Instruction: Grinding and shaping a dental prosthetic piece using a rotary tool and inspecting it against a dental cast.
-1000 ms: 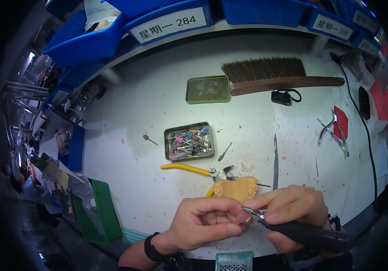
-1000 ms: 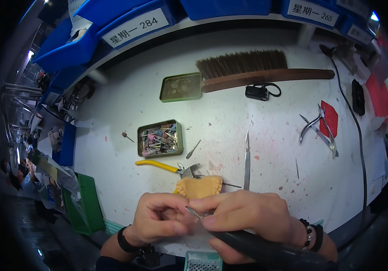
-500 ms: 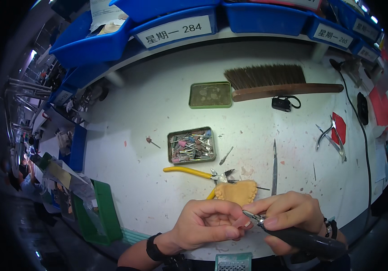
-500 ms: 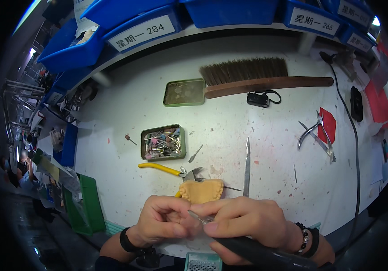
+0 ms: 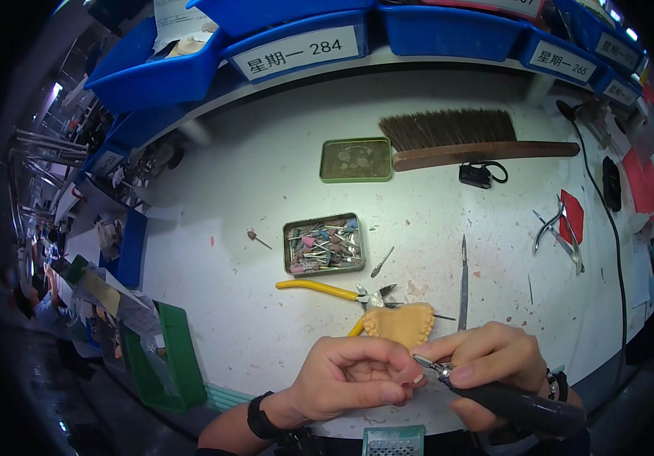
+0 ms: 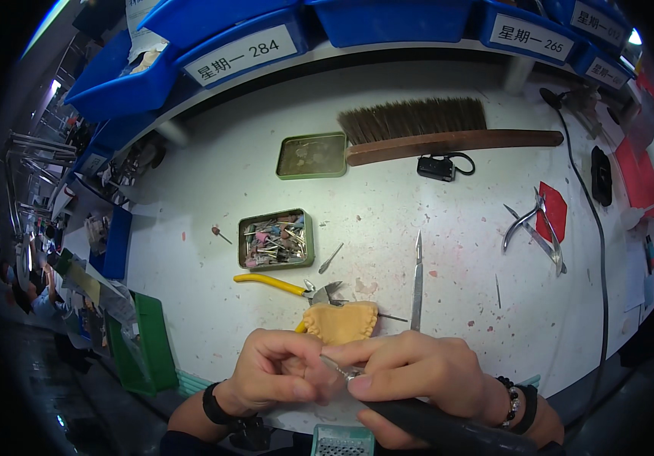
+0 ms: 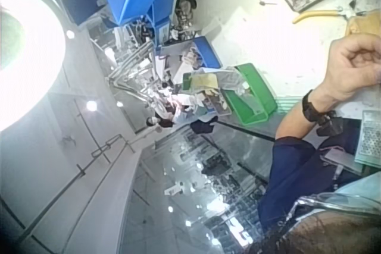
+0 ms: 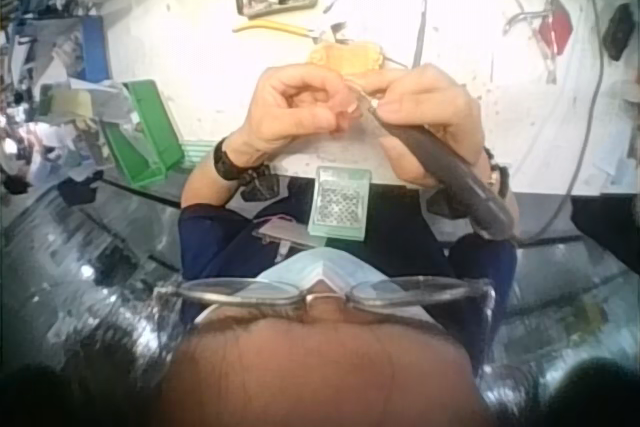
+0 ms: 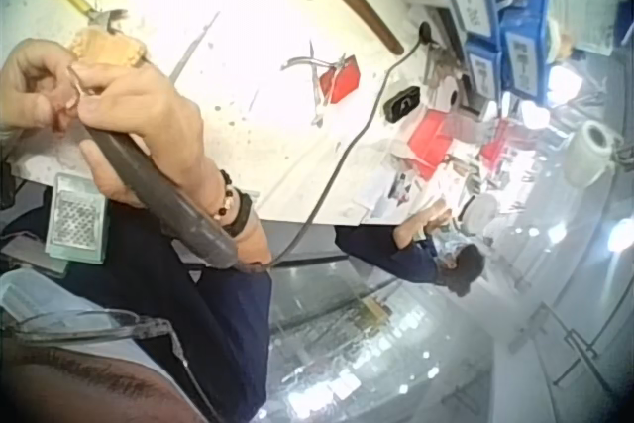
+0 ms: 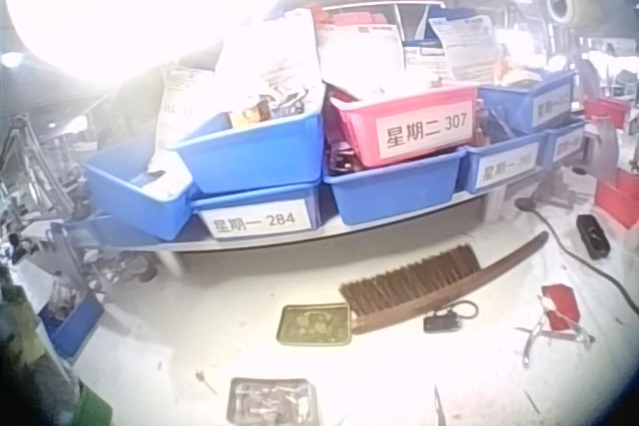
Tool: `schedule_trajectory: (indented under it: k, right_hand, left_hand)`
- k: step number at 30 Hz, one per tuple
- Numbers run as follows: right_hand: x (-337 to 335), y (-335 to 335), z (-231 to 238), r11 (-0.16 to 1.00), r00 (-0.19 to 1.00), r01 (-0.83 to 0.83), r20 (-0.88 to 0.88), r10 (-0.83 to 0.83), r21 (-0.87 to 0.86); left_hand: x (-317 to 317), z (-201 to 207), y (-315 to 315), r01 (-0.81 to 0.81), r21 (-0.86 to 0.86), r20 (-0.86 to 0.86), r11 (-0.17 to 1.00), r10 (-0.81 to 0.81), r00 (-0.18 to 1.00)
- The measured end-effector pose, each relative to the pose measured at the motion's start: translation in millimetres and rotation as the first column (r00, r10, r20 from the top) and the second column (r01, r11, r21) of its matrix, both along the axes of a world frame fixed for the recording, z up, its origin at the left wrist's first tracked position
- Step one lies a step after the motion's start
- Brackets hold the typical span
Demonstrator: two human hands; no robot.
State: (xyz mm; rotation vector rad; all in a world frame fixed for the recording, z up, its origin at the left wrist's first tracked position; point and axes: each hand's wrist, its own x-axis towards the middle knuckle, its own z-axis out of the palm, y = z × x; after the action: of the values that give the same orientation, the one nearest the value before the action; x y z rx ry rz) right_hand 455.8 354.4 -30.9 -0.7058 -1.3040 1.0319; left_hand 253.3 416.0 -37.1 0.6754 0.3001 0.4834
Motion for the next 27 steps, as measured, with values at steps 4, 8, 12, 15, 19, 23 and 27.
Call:
schedule_trajectory:
  k: [4, 8, 12, 15, 19, 23, 27]
  right_hand:
    - [-1.1, 1.1, 0.8, 1.000, 1.000, -0.009, 0.001, 0.009, 0.024]
    - [5.1, 4.0, 2.6, 0.999, 0.994, -0.031, 0.103, 0.028, 0.028]
    - [3.3, 0.8, 3.9, 0.998, 0.998, -0.060, 0.037, 0.060, -0.001]
    - [-9.0, -4.3, 6.0, 0.991, 0.983, 0.068, -0.161, -0.086, -0.119]
    - [1.0, -0.1, 0.7, 0.999, 0.999, -0.020, -0.047, 0.018, -0.032]
    - [2.9, 1.3, 5.3, 0.999, 0.997, -0.050, 0.066, 0.050, 0.007]
    - [-7.1, -4.7, 2.1, 0.999, 0.992, 0.018, -0.122, -0.023, -0.047]
  left_hand:
    - [-0.8, 3.5, -2.3, -0.028, -0.014, 0.002, 1.000, 0.028, 1.000]
    - [0.8, -1.6, -0.8, -0.023, -0.034, 0.014, 0.999, 0.024, 1.000]
    - [-1.3, 2.3, -4.1, -0.032, -0.050, -0.007, 0.998, 0.032, 0.999]
    - [-0.2, -0.4, -1.3, -0.010, -0.015, -0.004, 1.000, 0.010, 1.000]
    - [-0.3, -0.1, -0.8, -0.005, -0.031, -0.006, 0.999, 0.005, 1.000]
    - [-2.6, 1.8, -3.5, -0.013, -0.063, -0.009, 0.998, 0.012, 1.000]
    - [-1.7, -0.6, -1.9, 0.011, -0.109, 0.001, 0.994, -0.011, 1.000]
